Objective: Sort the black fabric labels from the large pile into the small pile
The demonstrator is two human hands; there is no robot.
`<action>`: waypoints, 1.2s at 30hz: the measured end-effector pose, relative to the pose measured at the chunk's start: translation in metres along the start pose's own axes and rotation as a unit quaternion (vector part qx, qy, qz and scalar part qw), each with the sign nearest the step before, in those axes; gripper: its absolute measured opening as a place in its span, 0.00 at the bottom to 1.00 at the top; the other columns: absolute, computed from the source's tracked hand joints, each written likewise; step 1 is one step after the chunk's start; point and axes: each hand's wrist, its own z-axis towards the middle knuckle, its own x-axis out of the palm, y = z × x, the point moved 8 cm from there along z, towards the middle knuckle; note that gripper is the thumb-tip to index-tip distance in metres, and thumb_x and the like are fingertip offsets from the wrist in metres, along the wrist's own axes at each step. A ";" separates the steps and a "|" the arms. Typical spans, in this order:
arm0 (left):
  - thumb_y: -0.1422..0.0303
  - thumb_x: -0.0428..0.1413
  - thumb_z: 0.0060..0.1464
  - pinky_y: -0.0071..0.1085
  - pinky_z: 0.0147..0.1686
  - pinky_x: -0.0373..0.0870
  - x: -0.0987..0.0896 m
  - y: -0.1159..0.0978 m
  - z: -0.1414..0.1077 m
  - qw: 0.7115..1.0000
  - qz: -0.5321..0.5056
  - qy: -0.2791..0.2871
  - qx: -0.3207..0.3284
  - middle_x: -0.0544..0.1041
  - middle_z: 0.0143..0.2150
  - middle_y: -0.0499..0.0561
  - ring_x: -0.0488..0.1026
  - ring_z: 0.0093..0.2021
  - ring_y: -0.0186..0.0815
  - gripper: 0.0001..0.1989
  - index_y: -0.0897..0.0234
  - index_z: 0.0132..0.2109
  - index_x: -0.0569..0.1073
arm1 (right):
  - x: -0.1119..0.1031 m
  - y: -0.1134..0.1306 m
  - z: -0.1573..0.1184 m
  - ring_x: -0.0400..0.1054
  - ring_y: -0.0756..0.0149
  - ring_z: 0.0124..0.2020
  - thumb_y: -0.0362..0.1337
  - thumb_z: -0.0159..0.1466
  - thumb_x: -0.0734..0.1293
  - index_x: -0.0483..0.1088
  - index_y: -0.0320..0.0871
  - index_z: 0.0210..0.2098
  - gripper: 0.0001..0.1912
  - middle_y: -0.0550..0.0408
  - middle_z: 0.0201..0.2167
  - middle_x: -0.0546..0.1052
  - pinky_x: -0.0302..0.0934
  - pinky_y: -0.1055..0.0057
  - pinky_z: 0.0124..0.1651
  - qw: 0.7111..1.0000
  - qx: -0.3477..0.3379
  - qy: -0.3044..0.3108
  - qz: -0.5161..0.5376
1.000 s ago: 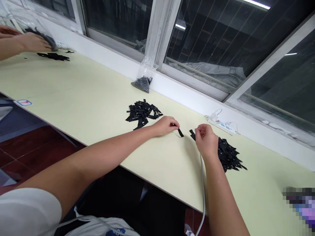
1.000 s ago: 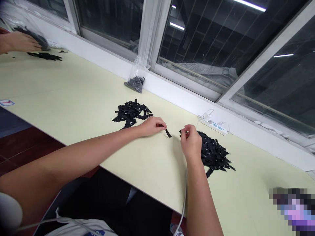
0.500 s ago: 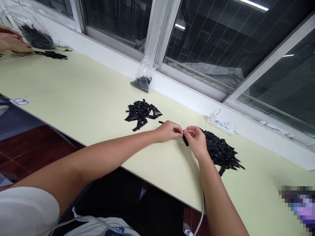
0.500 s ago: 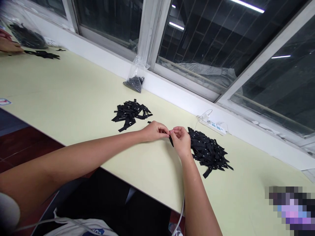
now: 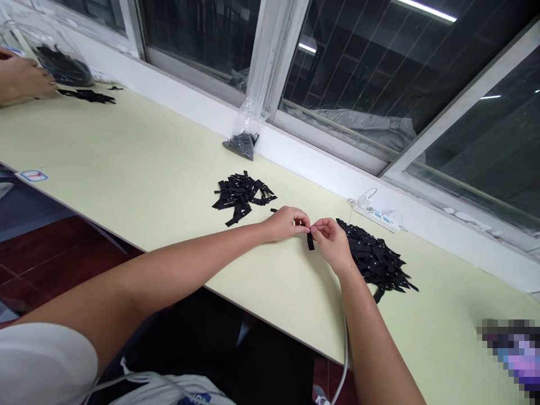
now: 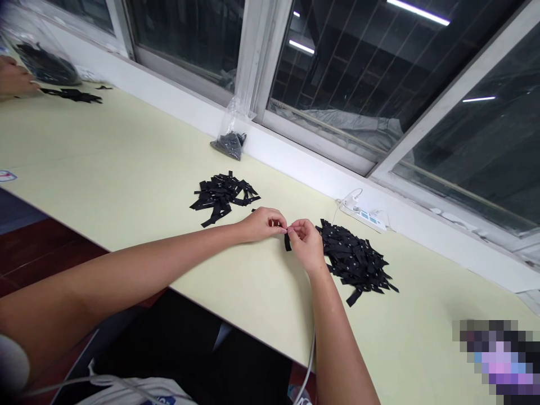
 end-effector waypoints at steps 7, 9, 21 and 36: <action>0.72 0.60 0.51 0.28 0.37 0.65 0.002 0.003 -0.001 1.000 0.004 0.007 -0.016 0.77 0.34 0.48 0.70 0.34 0.31 0.04 0.65 0.36 0.78 | 0.003 0.000 0.000 0.74 0.62 0.36 0.50 0.52 0.77 0.67 0.45 0.37 0.22 0.51 0.36 0.78 0.68 0.65 0.42 1.000 0.003 0.012 0.009; 0.71 0.59 0.52 0.28 0.37 0.65 0.003 0.003 -0.002 1.000 0.010 0.011 -0.018 0.77 0.34 0.48 0.70 0.34 0.31 0.03 0.65 0.36 0.76 | 0.004 -0.001 0.001 0.74 0.62 0.36 0.51 0.50 0.78 0.67 0.45 0.37 0.24 0.51 0.35 0.78 0.68 0.65 0.42 1.000 0.011 0.011 0.018; 0.69 0.54 0.57 0.30 0.36 0.62 0.011 0.002 -0.005 0.998 0.031 0.053 -0.015 0.72 0.33 0.47 0.65 0.33 0.32 0.03 0.64 0.39 0.70 | 0.002 -0.004 -0.001 0.75 0.61 0.36 0.52 0.47 0.79 0.69 0.43 0.35 0.26 0.49 0.34 0.79 0.69 0.66 0.39 0.998 0.057 -0.005 0.026; 0.68 0.56 0.57 0.29 0.35 0.62 0.003 0.005 -0.001 0.999 0.033 0.024 -0.019 0.74 0.33 0.48 0.67 0.33 0.32 0.06 0.65 0.39 0.76 | 0.000 -0.009 0.004 0.71 0.64 0.30 0.49 0.55 0.73 0.70 0.44 0.40 0.20 0.51 0.35 0.77 0.67 0.65 0.36 0.999 0.009 -0.009 -0.033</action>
